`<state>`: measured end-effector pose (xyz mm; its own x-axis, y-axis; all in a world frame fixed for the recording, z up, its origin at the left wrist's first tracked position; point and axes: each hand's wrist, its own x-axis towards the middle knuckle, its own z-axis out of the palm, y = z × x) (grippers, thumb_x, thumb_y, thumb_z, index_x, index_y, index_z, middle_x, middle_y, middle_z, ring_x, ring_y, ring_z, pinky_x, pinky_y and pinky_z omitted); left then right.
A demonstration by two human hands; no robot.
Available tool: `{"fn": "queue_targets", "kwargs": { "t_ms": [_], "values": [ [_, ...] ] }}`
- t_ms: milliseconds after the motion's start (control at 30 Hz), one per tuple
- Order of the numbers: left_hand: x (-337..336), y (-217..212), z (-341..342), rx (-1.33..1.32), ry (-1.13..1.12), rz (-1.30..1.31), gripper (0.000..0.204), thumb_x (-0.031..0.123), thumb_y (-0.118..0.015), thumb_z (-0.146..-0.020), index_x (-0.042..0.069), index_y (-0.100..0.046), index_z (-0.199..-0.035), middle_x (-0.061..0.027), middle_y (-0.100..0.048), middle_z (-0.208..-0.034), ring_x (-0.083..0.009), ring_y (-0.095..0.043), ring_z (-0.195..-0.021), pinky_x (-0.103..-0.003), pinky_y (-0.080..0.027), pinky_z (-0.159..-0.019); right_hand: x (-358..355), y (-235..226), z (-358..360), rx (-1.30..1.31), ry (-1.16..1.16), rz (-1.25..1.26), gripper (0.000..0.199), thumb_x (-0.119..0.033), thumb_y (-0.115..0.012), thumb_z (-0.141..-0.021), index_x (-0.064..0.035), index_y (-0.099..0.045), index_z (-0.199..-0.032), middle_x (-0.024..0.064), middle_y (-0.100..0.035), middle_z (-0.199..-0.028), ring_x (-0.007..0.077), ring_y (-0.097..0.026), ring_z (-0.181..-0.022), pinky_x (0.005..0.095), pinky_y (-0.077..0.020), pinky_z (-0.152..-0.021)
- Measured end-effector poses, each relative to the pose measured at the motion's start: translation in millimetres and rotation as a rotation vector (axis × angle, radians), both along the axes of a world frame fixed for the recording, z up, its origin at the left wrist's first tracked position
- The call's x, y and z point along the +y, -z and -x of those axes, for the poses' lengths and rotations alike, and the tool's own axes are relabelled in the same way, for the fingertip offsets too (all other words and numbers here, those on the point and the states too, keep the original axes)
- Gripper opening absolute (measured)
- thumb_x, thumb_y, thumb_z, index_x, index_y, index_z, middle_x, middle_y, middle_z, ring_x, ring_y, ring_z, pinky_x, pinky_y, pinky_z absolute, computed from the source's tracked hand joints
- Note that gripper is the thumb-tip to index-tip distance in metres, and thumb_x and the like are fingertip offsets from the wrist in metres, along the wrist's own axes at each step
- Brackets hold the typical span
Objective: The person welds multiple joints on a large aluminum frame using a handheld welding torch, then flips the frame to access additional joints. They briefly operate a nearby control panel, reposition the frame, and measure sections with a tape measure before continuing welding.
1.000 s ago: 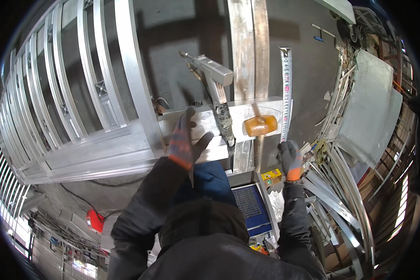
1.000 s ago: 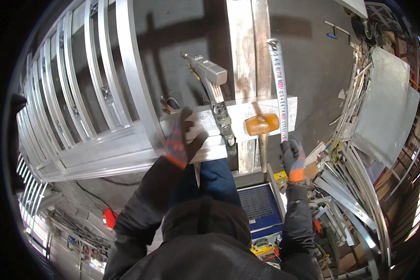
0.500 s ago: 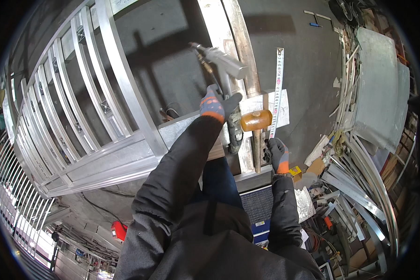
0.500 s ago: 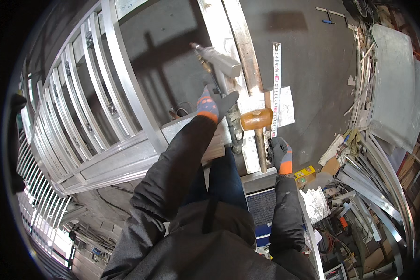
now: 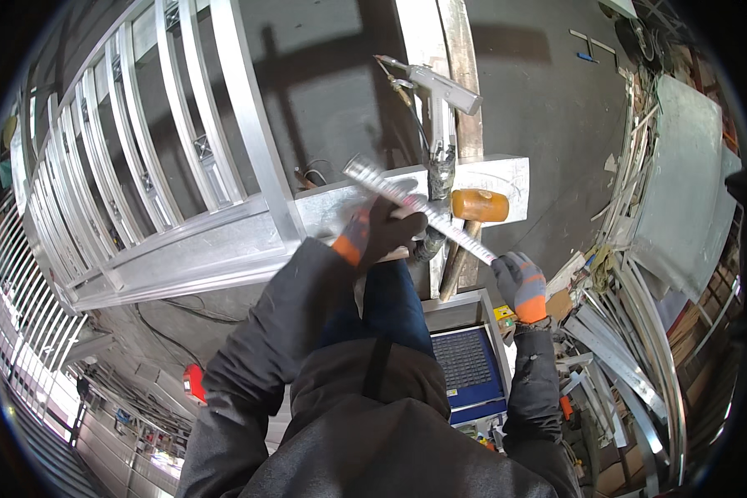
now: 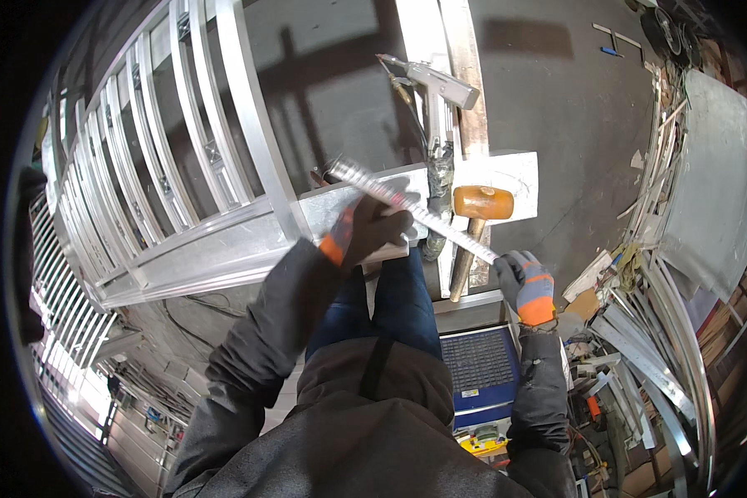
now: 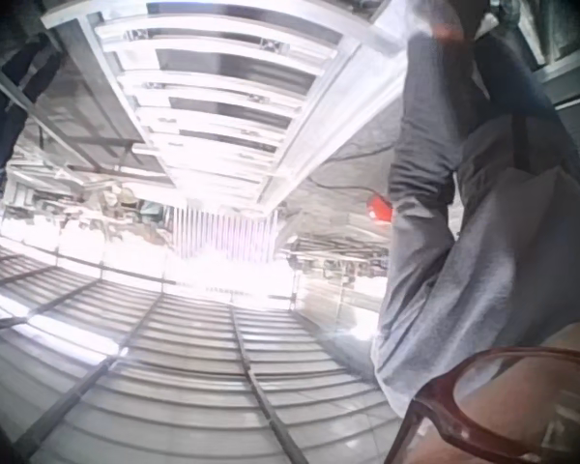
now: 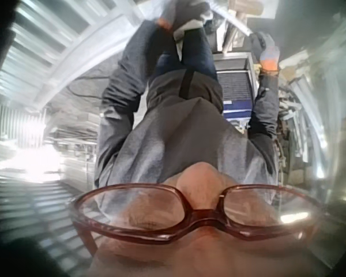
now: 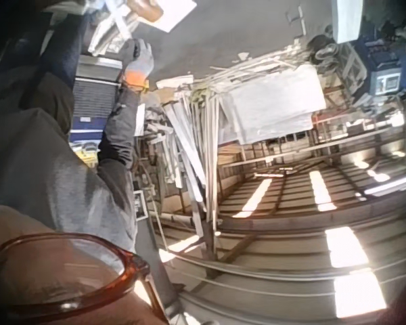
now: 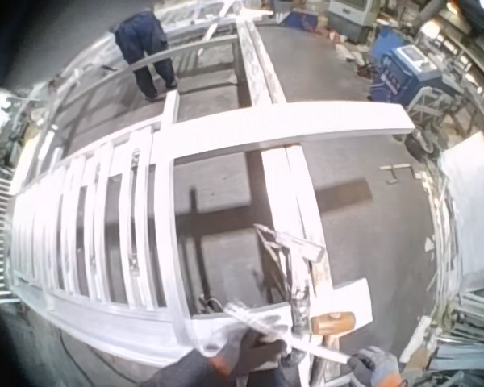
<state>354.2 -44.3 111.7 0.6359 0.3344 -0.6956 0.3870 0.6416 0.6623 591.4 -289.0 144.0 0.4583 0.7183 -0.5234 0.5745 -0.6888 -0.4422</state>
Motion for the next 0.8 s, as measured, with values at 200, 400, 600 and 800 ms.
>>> {"fn": "queue_targets", "kwargs": {
  "t_ms": [200, 400, 600, 800],
  "values": [
    [-43, -4, 65, 0.300, 0.010, -0.261, 0.031, 0.017, -0.069, -0.097, 0.001, -0.062, -0.122, -0.0088, -0.068, -0.106, -0.0137, -0.063, -0.096, -0.029, -0.053, -0.085, 43, -20, -10, 0.068, -0.287, 0.040, 0.015, -0.022, -0.069, -0.089, -0.0091, -0.069, -0.095, 0.0133, -0.067, -0.089, 0.0374, -0.066, -0.081, 0.0432, -0.0520, -0.070],
    [-117, 2, 134, 0.272, -0.197, -0.404, 0.032, 0.028, -0.067, -0.096, 0.005, -0.063, -0.117, -0.0122, -0.072, -0.097, -0.0244, -0.070, -0.088, -0.037, -0.055, -0.079, 42, -3, -14, 0.135, -0.048, 0.160, 0.015, -0.019, -0.069, -0.091, -0.0044, -0.069, -0.094, 0.0125, -0.066, -0.083, 0.0277, -0.066, -0.072, 0.0356, -0.0512, -0.068],
    [-100, 26, 200, 0.120, -0.968, 0.575, 0.069, 0.059, -0.063, -0.093, 0.004, -0.056, -0.132, -0.0149, -0.063, -0.123, -0.0304, -0.063, -0.112, -0.043, -0.056, -0.093, 52, 10, 3, 0.070, -0.132, -0.084, 0.018, -0.016, -0.074, -0.089, -0.0029, -0.070, -0.101, 0.0122, -0.067, -0.094, 0.0280, -0.068, -0.080, 0.0347, -0.0533, -0.072],
    [-83, 57, 199, 0.242, -1.258, 0.472, 0.076, 0.056, -0.067, -0.092, 0.005, -0.047, -0.144, -0.0159, -0.062, -0.128, -0.0301, -0.062, -0.116, -0.043, -0.054, -0.099, 111, -13, -4, -0.218, -0.477, -0.038, 0.017, -0.023, -0.074, -0.088, -0.0111, -0.066, -0.098, 0.0088, -0.063, -0.095, 0.0328, -0.066, -0.086, 0.0408, -0.0531, -0.071]
  ]
}}
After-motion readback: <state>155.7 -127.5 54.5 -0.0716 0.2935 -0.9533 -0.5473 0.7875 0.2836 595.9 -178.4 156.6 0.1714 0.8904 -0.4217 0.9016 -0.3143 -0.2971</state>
